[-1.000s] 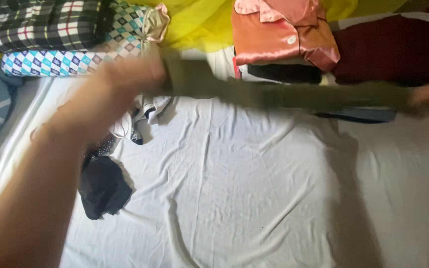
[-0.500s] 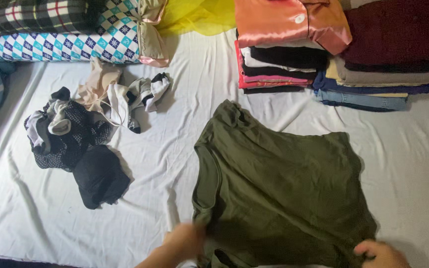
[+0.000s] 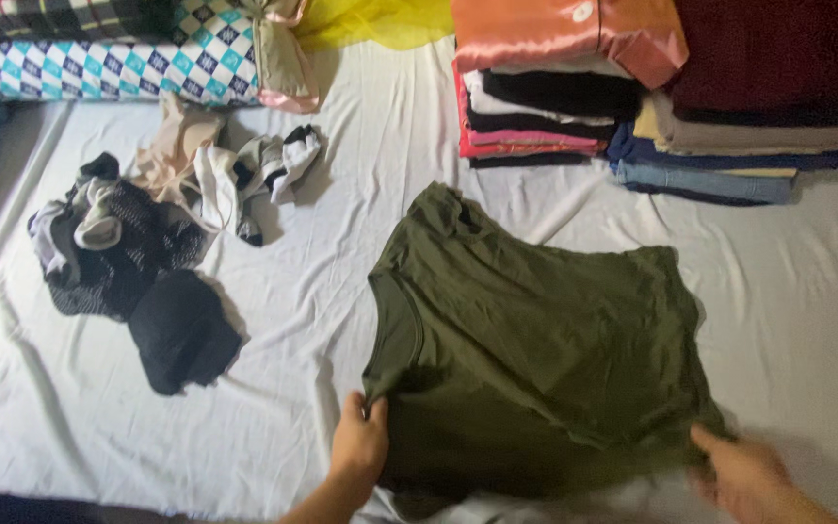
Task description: The person folds a pink satin shirt, a green t-shirt, and a black polka-dotted top on a bed. Each item is smoothed, folded into a compact rectangle, and placed on a growing stack of folded clothes.
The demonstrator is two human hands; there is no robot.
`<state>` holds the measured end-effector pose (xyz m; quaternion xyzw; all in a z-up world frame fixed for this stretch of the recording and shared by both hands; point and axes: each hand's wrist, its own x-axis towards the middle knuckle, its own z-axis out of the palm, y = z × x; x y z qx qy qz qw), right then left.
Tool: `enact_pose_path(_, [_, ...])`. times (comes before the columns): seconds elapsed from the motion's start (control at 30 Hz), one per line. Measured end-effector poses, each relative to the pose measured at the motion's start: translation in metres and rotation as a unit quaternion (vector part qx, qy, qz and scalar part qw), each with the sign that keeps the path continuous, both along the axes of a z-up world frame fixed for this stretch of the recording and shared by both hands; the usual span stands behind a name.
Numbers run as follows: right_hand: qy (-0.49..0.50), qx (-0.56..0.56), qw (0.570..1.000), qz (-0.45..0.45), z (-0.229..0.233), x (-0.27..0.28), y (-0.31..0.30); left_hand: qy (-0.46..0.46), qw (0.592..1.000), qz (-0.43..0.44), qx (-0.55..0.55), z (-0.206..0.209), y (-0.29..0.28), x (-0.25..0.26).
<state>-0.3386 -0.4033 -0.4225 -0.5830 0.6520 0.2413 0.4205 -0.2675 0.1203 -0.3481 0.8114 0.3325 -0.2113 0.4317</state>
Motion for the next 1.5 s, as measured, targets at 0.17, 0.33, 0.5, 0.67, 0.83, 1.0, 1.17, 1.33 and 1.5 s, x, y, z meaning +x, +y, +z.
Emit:
enact_pose_path(0.17, [0.002,-0.051,0.988,0.147,0.006,0.004,-0.013,0.062,0.991,-0.112,-0.032,0.024,0.02,-0.016])
enact_pose_path(0.33, [0.125,-0.072,0.93,0.338,-0.001,-0.026,-0.003,0.259,0.937,-0.227,0.066,0.015,0.027,-0.039])
enact_pose_path(0.5, [0.139,-0.129,0.876,0.444,0.012,0.006,0.01,0.181,0.928,-0.239,0.223,0.015,0.006,0.004])
enact_pose_path(0.67, [-0.082,-0.213,0.885,0.406,0.02,0.087,0.02,-0.042,0.945,-0.249,0.206,0.034,-0.009,0.066])
enact_pose_path(0.83, [-0.072,-0.192,0.918,0.339,0.018,0.124,0.011,0.144,0.887,-0.414,0.148,0.049,-0.004,0.065])
enact_pose_path(1.0, [-0.132,-0.207,0.916,0.319,0.012,0.177,-0.014,0.136,0.881,-0.413,0.184,0.06,0.03,0.044])
enact_pose_path(1.17, [-0.175,-0.228,0.902,0.321,0.003,0.239,-0.03,0.135,0.859,-0.444,0.215,0.061,0.047,0.046])
enact_pose_path(1.33, [-0.149,-0.214,0.905,0.335,-0.004,0.27,-0.041,0.144,0.866,-0.421,0.226,0.05,0.058,0.052])
enact_pose_path(1.5, [-0.155,-0.18,0.918,0.317,0.01,0.287,-0.067,0.154,0.934,-0.322,0.03,0.026,0.073,0.065])
